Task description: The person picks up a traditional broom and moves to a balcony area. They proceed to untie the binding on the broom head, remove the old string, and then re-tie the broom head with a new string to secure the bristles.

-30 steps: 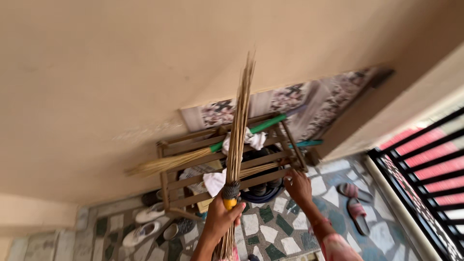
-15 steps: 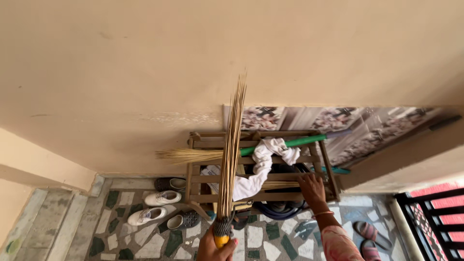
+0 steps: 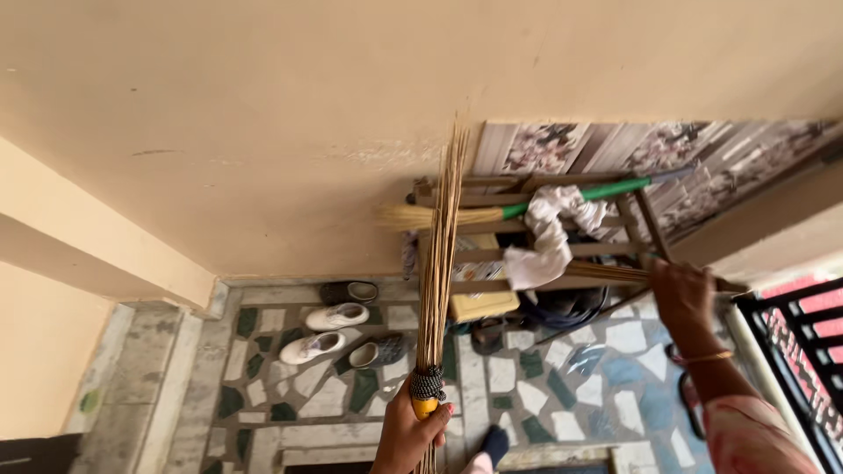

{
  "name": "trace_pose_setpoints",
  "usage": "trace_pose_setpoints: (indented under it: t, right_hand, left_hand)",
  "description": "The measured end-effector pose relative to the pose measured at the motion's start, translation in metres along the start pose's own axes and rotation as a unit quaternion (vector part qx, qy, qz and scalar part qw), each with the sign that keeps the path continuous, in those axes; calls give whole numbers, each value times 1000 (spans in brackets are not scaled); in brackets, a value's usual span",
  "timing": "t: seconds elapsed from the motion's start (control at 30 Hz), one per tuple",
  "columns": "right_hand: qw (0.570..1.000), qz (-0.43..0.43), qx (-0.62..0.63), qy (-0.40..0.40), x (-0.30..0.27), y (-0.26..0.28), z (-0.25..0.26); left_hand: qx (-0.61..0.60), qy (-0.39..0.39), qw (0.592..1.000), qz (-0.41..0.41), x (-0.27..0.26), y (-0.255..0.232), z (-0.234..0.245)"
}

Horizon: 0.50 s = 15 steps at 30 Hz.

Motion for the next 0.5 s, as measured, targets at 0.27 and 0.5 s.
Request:
trace_pose_setpoints:
  t: [0.27,0.5]
  right_hand:
    - [882,-254,328,224,-189,14,-10]
    - [905,-231,318,162,-159,3,66]
  left_hand:
    - [20,35,999,-25,-74,17,72]
    - [59,56,996,-30,-89,22,73]
Point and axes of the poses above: each hand's wrist, its own x-axis towards the middle knuckle, its own z-axis out of the back of the hand, y = z × x, the point moved 7 cm from there along x, towards the middle knuckle, and after that the axes turned 6 degrees about x, right-handed, at the moved point
